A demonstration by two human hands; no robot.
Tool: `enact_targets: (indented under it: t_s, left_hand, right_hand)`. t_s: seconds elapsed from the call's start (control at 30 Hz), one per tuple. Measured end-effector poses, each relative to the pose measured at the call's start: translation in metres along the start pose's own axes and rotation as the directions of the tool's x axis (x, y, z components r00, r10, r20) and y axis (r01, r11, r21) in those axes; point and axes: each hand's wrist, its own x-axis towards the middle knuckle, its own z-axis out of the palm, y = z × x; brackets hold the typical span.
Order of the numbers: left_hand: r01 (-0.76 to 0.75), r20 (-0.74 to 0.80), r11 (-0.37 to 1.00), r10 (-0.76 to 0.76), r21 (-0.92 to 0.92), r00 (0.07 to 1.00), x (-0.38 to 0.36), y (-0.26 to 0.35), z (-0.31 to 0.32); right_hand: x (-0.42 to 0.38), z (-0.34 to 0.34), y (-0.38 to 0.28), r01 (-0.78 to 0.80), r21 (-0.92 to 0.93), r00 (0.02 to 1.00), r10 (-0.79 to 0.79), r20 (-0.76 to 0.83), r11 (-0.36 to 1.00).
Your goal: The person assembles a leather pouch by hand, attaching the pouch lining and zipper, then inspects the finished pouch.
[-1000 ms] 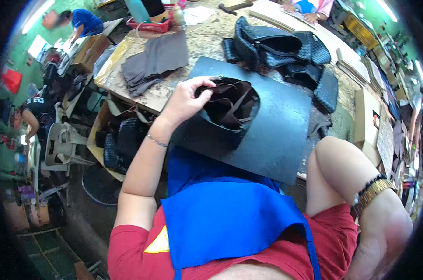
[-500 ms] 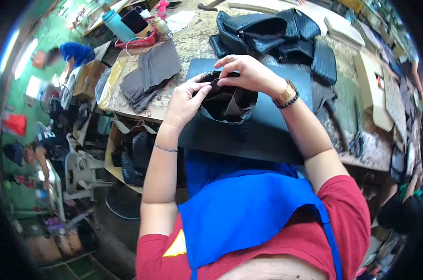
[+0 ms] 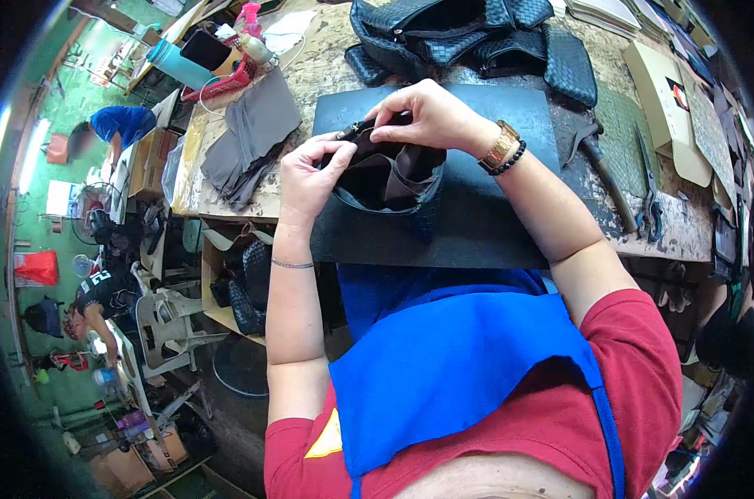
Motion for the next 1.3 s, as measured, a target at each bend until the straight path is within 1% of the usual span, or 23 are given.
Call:
enact_targets:
  t_s: [0.1,0.13,0.2,0.27,0.3,0.37,0.4,0.5,0.63,0.67,0.7,0.8,0.9,0.97,1.07,1.1,1.17,1.3]
  left_hand:
    - [0.005,-0.060,1.000,-0.006,-0.015,0.998,0.000,-0.002,0.004]
    - [0.000,-0.070,1.000,-0.002,-0.025,0.998,0.001,-0.005,0.005]
    - [-0.001,-0.083,0.999,-0.003,-0.044,0.997,0.001,-0.005,0.007]
    - [0.052,-0.080,0.996,-0.058,-0.077,0.995,0.002,-0.003,0.008]
    - [0.079,-0.085,0.993,-0.087,-0.092,0.993,0.002,-0.002,0.009]
    - [0.089,-0.064,0.991,-0.095,-0.095,0.993,0.004,-0.004,0.007]
    - [0.151,-0.061,0.984,-0.157,-0.094,0.986,0.004,0.002,0.007]
    - [0.111,-0.059,0.992,-0.114,-0.057,0.992,0.006,0.005,0.009]
    - [0.198,-0.073,0.974,-0.207,-0.108,0.976,0.008,0.005,0.011]
    - [0.170,-0.091,0.979,-0.180,-0.108,0.979,0.009,0.005,0.013]
    - [0.178,-0.095,0.980,-0.186,-0.086,0.978,0.010,0.005,0.014]
    - [0.189,-0.109,0.982,-0.190,-0.022,0.976,0.011,0.004,0.015]
    - [0.181,-0.115,0.983,-0.178,0.019,0.977,0.013,0.003,0.016]
    - [0.195,-0.103,0.981,-0.191,0.026,0.976,0.011,0.004,0.015]
    - [0.119,-0.085,0.990,-0.113,0.076,0.990,0.009,0.010,0.011]
    - [0.105,-0.078,0.993,-0.101,0.052,0.992,0.008,0.010,0.010]
    - [0.081,-0.064,0.997,-0.081,0.002,0.995,0.005,0.008,0.007]
    - [0.115,-0.064,0.993,-0.116,-0.023,0.991,0.002,0.012,0.009]
  right_hand:
    - [0.000,0.002,0.006,-0.024,0.107,0.999,0.028,-0.028,0.994]
    - [0.003,0.006,0.013,0.059,0.136,0.994,-0.046,-0.095,0.989]
    - [0.002,0.005,0.014,0.009,0.163,0.996,0.005,-0.087,0.987]
    - [0.003,0.006,0.014,-0.016,0.189,0.996,0.032,-0.086,0.982]
    - [0.004,0.006,0.013,-0.047,0.179,0.994,0.064,-0.088,0.983]
    - [0.006,0.007,0.012,-0.102,0.164,0.989,0.117,-0.085,0.981]
    - [0.008,0.008,0.013,-0.148,0.181,0.984,0.163,-0.070,0.972]
    - [0.009,0.008,0.013,-0.186,0.211,0.978,0.201,-0.051,0.960]
    - [0.009,0.006,0.007,-0.162,0.151,0.984,0.171,-0.050,0.975]
    - [0.009,0.006,0.006,-0.157,0.135,0.984,0.166,-0.057,0.978]
    - [0.009,0.006,0.005,-0.152,0.120,0.985,0.160,-0.063,0.981]
    - [0.011,0.010,0.009,-0.142,0.163,0.984,0.156,-0.080,0.976]
    - [0.008,0.005,-0.001,-0.107,0.010,0.989,0.107,-0.105,0.994]
    - [0.008,0.007,-0.001,-0.068,-0.003,0.990,0.068,-0.120,0.998]
    - [0.005,0.009,-0.007,-0.025,-0.035,0.992,0.021,-0.127,0.999]
    - [0.004,0.009,-0.010,-0.014,-0.045,0.992,0.008,-0.125,0.999]
    - [0.003,0.009,-0.016,-0.042,-0.048,0.992,0.036,-0.124,0.998]
    - [0.003,0.012,-0.015,-0.069,-0.039,0.990,0.064,-0.123,0.997]
